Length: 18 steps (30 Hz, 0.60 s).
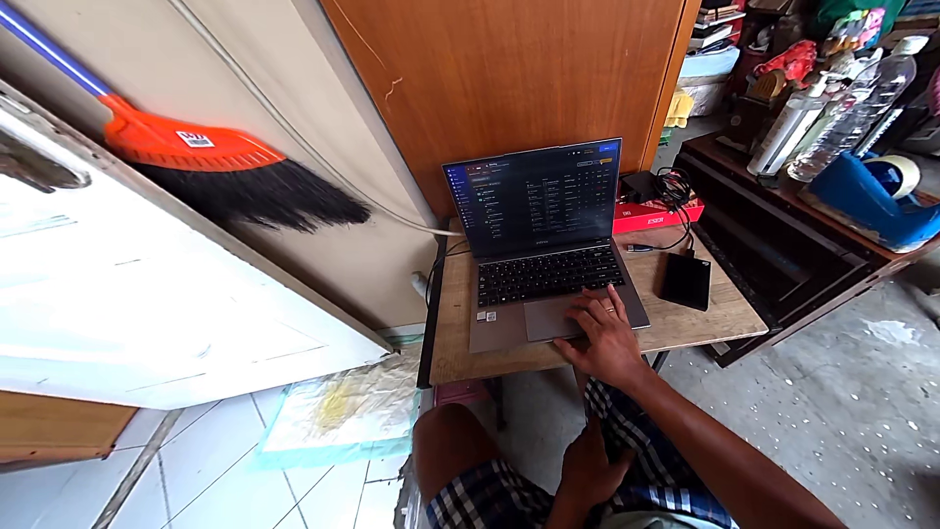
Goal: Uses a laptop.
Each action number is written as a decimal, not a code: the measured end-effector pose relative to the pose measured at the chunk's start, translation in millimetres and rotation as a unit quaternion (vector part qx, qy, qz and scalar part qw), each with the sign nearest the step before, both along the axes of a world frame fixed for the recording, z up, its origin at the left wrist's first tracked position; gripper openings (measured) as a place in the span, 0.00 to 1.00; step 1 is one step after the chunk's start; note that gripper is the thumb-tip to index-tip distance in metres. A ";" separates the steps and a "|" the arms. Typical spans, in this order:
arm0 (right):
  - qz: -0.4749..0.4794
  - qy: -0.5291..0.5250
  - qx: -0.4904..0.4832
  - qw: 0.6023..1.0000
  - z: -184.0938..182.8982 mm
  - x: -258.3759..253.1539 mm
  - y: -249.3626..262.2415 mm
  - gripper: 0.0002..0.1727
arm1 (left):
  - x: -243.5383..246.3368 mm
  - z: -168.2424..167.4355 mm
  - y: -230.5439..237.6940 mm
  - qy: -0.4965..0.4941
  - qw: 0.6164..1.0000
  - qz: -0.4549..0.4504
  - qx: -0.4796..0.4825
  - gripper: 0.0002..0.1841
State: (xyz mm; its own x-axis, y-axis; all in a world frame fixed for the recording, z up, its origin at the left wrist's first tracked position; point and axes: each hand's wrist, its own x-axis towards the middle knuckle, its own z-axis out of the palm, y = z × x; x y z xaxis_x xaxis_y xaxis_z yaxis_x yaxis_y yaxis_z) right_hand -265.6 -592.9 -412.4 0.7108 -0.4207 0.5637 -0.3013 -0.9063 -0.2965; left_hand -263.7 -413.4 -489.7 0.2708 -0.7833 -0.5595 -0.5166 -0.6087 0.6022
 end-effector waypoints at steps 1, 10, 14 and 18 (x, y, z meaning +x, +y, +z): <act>-0.004 0.000 0.003 1.000 0.4 -0.3 0.5 0.30 | 0.0 -0.1 0.1 0.001 1.000 0.000 -0.001 0.50; -0.026 0.003 0.017 1.000 0.8 0.4 0.9 0.32 | 0.6 3.1 -0.1 0.003 1.000 0.001 -0.004 0.48; -0.005 0.002 0.008 1.000 -0.7 0.5 0.1 0.29 | 0.9 2.8 0.1 0.003 1.000 0.002 -0.005 0.48; 0.026 -0.015 -0.013 0.999 -3.3 -0.3 -1.3 0.24 | 0.8 2.8 -0.3 0.003 1.000 -0.001 0.002 0.48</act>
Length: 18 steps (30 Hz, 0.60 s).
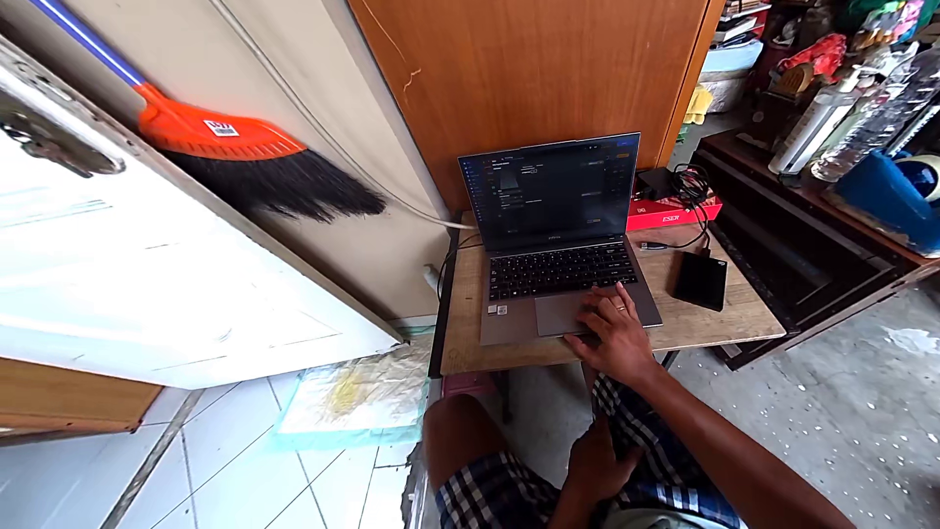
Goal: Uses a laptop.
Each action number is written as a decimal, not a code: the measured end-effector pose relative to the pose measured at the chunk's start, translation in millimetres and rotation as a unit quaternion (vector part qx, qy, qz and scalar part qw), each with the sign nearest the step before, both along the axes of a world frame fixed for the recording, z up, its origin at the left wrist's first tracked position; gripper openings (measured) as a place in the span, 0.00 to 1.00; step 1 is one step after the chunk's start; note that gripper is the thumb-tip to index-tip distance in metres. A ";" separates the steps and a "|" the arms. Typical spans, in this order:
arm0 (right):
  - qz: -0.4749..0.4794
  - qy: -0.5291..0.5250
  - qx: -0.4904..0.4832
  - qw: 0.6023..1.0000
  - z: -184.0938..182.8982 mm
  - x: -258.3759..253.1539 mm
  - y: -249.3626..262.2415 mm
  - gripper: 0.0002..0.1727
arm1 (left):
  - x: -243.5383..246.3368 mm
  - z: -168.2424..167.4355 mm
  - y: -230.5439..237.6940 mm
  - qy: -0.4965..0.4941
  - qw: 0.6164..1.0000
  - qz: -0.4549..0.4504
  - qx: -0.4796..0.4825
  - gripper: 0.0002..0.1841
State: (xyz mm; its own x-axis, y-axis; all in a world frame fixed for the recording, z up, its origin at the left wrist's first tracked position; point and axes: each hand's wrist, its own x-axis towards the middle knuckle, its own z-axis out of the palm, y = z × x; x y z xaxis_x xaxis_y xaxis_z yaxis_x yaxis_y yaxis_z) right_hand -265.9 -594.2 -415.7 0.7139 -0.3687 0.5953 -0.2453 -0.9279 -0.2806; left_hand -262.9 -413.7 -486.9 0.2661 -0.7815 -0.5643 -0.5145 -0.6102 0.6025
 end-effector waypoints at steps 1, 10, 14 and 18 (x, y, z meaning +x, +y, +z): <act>0.005 -0.007 -0.005 1.000 -0.7 -0.1 -0.3 0.23 | 0.0 -0.3 0.0 -0.001 1.000 0.001 0.000 0.48; 0.022 -0.029 -0.011 0.999 -2.5 -0.6 -1.3 0.19 | -0.5 0.5 -0.2 0.001 1.000 0.004 -0.005 0.48; 0.046 0.039 -0.011 0.998 3.4 -0.5 -1.6 0.19 | -0.5 0.1 -0.1 0.001 1.000 0.002 -0.002 0.48; 0.046 0.052 -0.008 0.998 4.8 0.3 -1.0 0.19 | -0.8 1.2 -0.2 0.002 1.000 0.003 -0.004 0.49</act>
State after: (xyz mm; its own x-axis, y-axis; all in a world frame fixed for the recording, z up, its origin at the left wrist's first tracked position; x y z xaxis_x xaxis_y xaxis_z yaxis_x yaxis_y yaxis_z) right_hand -265.6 -595.2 -410.8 0.8020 -0.2899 0.5223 -0.1864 -0.9521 -0.2422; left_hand -263.7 -413.9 -485.7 0.2690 -0.7840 -0.5594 -0.5088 -0.6088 0.6086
